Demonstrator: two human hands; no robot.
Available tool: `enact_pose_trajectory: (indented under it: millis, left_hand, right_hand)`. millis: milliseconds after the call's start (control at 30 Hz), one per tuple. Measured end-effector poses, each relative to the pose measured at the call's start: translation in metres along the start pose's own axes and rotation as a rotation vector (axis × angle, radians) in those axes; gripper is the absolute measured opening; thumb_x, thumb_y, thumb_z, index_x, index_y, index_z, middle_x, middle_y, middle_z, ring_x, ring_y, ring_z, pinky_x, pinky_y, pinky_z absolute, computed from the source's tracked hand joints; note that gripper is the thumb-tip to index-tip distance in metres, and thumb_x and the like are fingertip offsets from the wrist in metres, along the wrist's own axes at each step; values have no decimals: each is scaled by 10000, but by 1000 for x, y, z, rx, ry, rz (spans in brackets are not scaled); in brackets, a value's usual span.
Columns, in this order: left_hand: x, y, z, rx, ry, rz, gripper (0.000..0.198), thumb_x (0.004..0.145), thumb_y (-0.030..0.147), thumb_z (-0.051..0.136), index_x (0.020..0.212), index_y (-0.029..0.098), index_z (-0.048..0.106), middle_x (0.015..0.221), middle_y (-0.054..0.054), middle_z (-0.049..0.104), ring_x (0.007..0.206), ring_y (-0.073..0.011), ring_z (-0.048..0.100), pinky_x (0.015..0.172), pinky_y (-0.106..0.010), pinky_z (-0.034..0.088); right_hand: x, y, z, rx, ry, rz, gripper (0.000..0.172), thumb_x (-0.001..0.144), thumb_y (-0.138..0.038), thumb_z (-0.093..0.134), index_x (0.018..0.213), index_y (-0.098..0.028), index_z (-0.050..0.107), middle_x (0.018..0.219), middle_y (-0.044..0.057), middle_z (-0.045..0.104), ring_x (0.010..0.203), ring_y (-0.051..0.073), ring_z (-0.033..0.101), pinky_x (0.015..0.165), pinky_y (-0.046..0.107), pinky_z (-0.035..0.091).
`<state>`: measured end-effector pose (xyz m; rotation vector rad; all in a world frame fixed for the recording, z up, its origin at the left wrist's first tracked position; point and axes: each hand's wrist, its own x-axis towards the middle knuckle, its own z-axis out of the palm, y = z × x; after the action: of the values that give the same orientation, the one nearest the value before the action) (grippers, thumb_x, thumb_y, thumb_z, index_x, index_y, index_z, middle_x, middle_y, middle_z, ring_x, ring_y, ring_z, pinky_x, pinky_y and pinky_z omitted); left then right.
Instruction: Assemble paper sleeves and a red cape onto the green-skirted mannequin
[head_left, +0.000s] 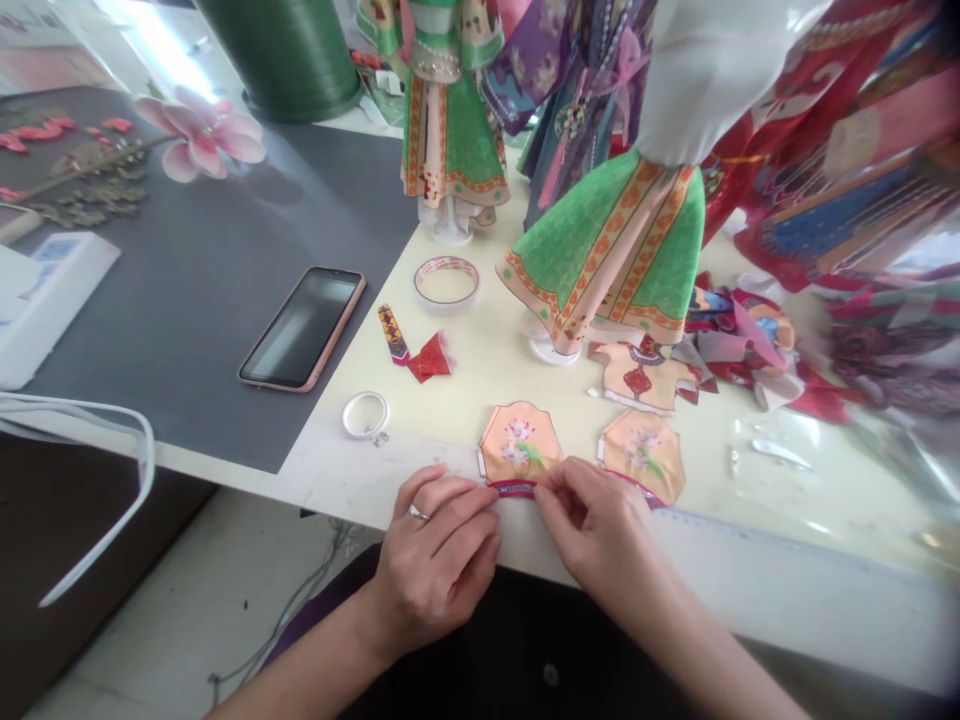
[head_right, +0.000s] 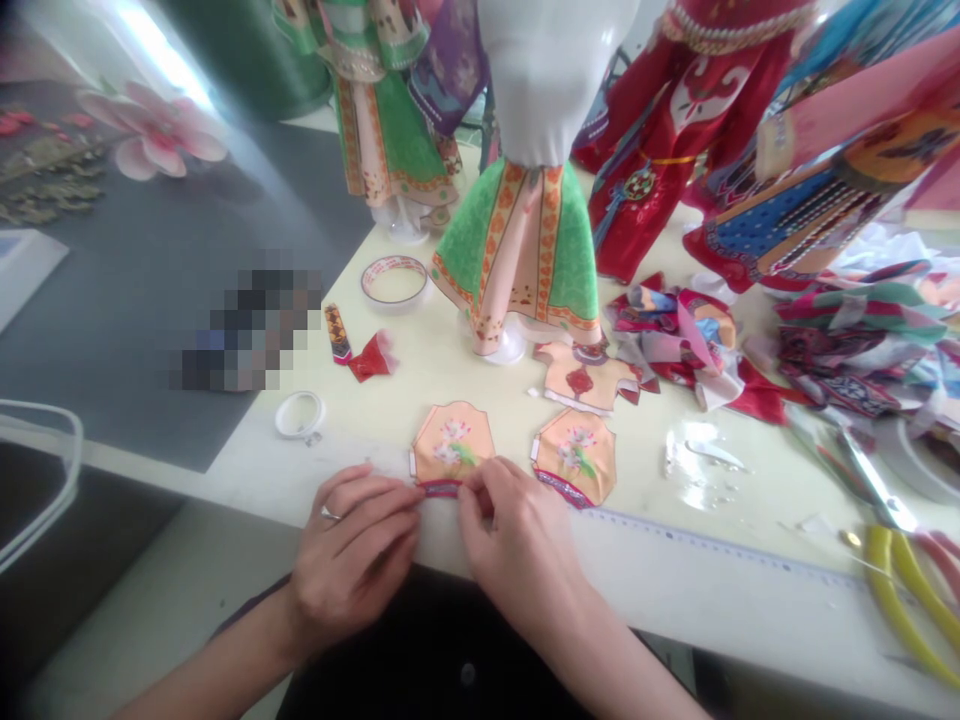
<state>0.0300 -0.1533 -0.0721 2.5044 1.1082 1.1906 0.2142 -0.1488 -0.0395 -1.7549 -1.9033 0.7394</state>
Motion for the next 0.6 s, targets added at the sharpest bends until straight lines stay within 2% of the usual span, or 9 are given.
enact_pose_trajectory:
  millis: [367,600]
  left_hand:
    - [-1,0,0,-11,1,-7,178,745,72,629,906,146,636,955,-87,725,925,-226,611,926,-485,443]
    - [1,0,0,-12,1,-7,173,740,61,630,898,131,639,945,-93,726,922,-219,618,931,-471,445]
  right_hand:
    - [-3,0,-3,83,1,8,192,857,-212,508,666,-188,508,565,-37,479,510,102,446,517,236,323]
    - [-1,0,0,51,7,-2,185,847,-203,506,663,-189,509,576,-23,506,524,111,466,515,237,330]
